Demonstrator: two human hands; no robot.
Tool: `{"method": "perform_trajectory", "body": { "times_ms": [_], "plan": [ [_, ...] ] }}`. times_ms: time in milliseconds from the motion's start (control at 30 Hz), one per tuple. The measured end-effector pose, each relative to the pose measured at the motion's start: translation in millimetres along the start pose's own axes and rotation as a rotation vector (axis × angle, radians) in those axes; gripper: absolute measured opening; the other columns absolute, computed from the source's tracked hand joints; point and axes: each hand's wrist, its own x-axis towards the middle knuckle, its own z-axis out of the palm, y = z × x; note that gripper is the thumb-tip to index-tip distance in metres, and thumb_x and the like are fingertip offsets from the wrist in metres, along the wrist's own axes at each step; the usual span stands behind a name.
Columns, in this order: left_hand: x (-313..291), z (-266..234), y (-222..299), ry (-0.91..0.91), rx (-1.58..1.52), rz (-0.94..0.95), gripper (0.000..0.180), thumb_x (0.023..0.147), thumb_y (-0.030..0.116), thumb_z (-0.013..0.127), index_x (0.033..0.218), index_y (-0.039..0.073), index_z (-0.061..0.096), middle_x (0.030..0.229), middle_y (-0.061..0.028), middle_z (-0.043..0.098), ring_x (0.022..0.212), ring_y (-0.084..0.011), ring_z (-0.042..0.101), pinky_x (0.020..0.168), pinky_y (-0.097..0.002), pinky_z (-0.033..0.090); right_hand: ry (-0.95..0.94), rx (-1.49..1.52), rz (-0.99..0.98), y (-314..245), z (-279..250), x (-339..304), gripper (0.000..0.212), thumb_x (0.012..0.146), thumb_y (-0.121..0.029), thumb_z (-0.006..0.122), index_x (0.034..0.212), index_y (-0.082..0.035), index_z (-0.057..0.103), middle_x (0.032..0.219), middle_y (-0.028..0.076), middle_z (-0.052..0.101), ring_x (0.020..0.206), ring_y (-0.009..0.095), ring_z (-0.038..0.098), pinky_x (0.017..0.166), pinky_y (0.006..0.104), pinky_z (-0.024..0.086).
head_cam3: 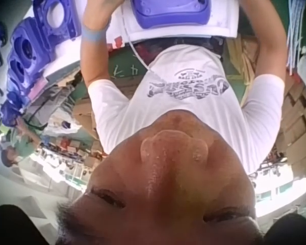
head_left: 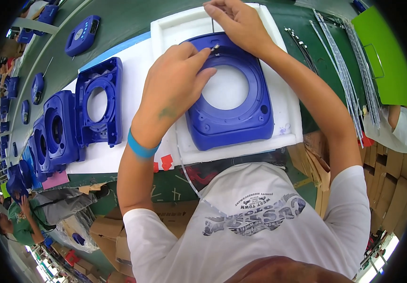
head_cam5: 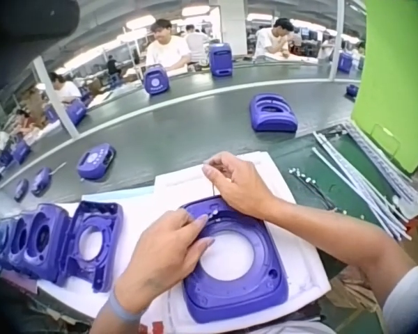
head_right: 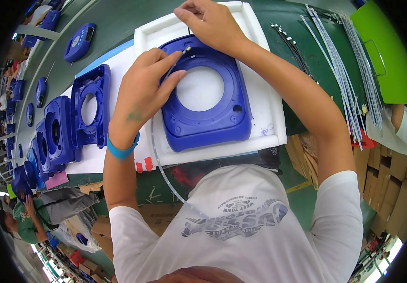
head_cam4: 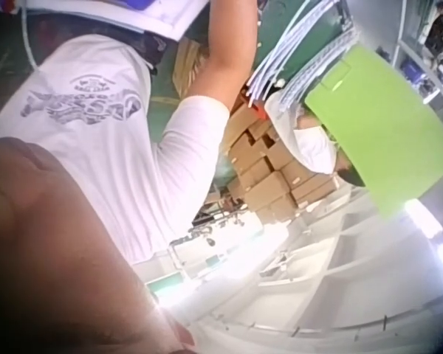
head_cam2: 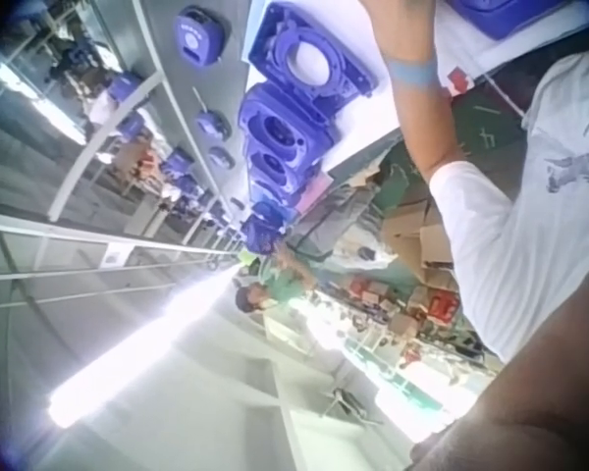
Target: The person inserts LED strips into circular plastic housings by hand at an assembly line.
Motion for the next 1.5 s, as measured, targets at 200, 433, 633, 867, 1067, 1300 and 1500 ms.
{"method": "perform_trajectory", "body": {
  "times_ms": [200,433,633,867,1067,1300,1500],
  "plan": [
    [18.3,9.6,-16.4,-0.052,0.134,0.107,0.016,0.083,0.01,0.084,0.098,0.005,0.084,0.098,-0.0091,0.07,0.095,-0.0307,0.068,0.084,-0.0445,0.057,0.001,-0.403,-0.181,-17.1,-23.9,-22.0,0.039,0.104,-0.031,0.072,0.123,0.003,0.072,0.118,0.024,0.075,0.111,0.041,0.071,0.101,0.0475,0.055],
    [23.7,14.7,-22.9,0.041,0.068,0.214,0.014,0.08,-0.001,0.073,0.091,0.002,0.08,0.119,-0.0161,0.074,0.11,-0.0372,0.069,0.098,-0.0459,0.056,-0.637,-0.108,-0.522,-107.5,-27.4,-129.5,0.032,0.092,-0.013,0.075,0.124,-0.008,0.074,0.115,0.015,0.077,0.082,0.03,0.075,0.068,0.0433,0.061],
    [30.4,21.0,-13.9,-0.007,0.01,0.122,0.01,0.079,-0.002,0.07,0.087,0.0,0.077,0.123,-0.0176,0.073,0.112,-0.0386,0.069,0.097,-0.046,0.057,-0.93,-0.019,-0.75,-127.2,36.7,-231.7,0.036,0.094,-0.016,0.064,0.127,-0.002,0.07,0.126,0.013,0.069,0.102,0.025,0.066,0.081,0.0362,0.056],
    [34.7,16.7,-14.0,-0.058,0.016,0.108,0.011,0.078,-0.002,0.07,0.088,0.0,0.076,0.12,-0.016,0.073,0.112,-0.0382,0.069,0.096,-0.0457,0.058,-0.726,0.162,-0.691,-125.8,-4.9,-195.0,0.019,0.091,-0.02,0.077,0.082,-0.007,0.066,0.097,0.006,0.062,0.091,0.025,0.06,0.08,0.0349,0.052],
    [29.9,17.1,-23.2,-0.048,-0.014,0.123,0.013,0.078,-0.002,0.07,0.089,0.0,0.076,0.12,-0.0155,0.073,0.11,-0.0381,0.069,0.095,-0.0471,0.058,-0.519,0.906,0.422,-118.4,-79.0,-161.7,0.019,0.111,-0.012,0.061,0.103,0.001,0.073,0.122,0.019,0.072,0.074,0.014,0.07,0.068,0.0266,0.058],
    [30.0,36.7,-11.3,0.01,0.223,0.187,0.011,0.08,0.001,0.073,0.091,0.001,0.074,0.122,-0.0186,0.071,0.11,-0.0372,0.069,0.092,-0.0453,0.059,-0.03,0.942,0.464,-69.9,-98.3,-137.4,0.029,0.113,-0.021,0.063,0.131,0.002,0.06,0.11,0.017,0.075,0.081,0.019,0.073,0.069,0.0288,0.058],
    [24.9,40.6,-4.2,-0.003,0.413,0.24,0.011,0.08,0.004,0.072,0.09,0.002,0.07,0.115,-0.0188,0.069,0.112,-0.035,0.069,0.091,-0.0441,0.06,-0.026,0.772,0.479,-41.0,-105.5,-122.3,0.033,0.113,-0.019,0.064,0.137,0.004,0.059,0.109,0.014,0.075,0.083,0.016,0.073,0.071,0.0279,0.058]
  ]
}}
